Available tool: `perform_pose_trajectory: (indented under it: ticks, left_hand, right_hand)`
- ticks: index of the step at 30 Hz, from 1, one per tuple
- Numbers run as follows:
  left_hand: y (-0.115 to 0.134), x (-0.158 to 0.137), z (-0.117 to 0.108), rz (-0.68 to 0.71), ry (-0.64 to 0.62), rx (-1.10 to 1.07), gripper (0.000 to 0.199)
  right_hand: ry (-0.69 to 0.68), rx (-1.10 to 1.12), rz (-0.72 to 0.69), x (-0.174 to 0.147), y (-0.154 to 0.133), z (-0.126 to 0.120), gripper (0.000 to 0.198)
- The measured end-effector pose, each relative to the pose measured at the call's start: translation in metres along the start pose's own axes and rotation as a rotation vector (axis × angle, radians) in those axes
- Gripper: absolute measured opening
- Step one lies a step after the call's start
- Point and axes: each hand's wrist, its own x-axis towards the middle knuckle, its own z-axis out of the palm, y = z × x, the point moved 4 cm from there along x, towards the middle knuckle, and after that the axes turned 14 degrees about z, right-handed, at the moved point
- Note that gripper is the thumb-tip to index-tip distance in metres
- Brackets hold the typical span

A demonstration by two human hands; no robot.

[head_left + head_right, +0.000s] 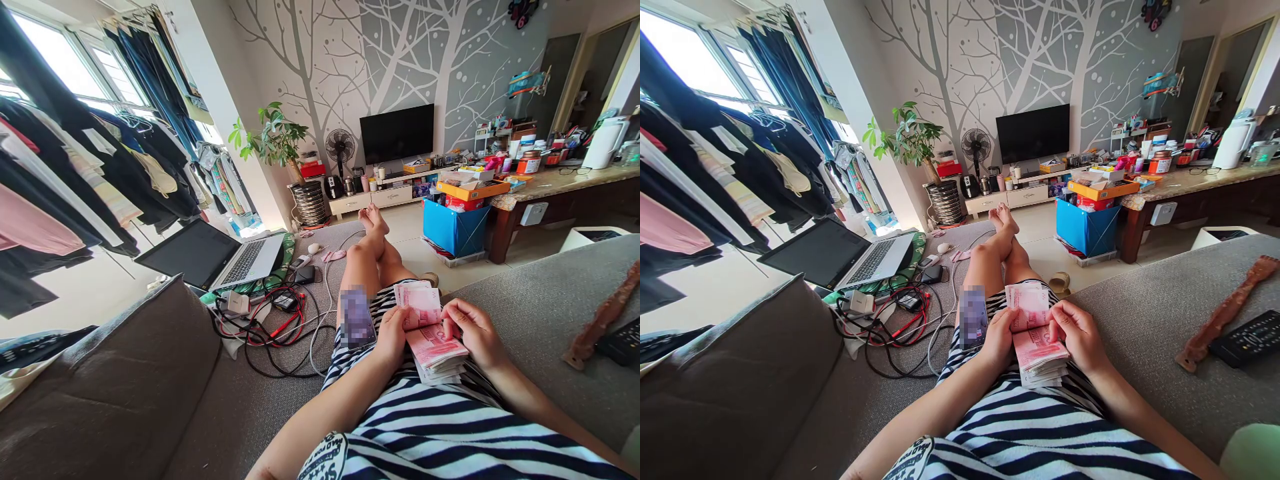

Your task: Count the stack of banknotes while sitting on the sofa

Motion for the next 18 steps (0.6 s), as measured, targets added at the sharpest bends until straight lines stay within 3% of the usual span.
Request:
perform_pose_trajectory:
  ticks: [8,18]
  left_hand:
    - [0.005,-0.002,0.005,-0.034,-0.005,-0.032,0.029]
    - [0.003,-0.001,0.004,-0.042,0.004,-0.007,0.036]
  right_hand:
    - [0.177,-0.068,0.025,0.014,0.012,-0.01,0.055]
    - [0.146,-0.113,-0.004,0.019,0.025,-0.012,0.048]
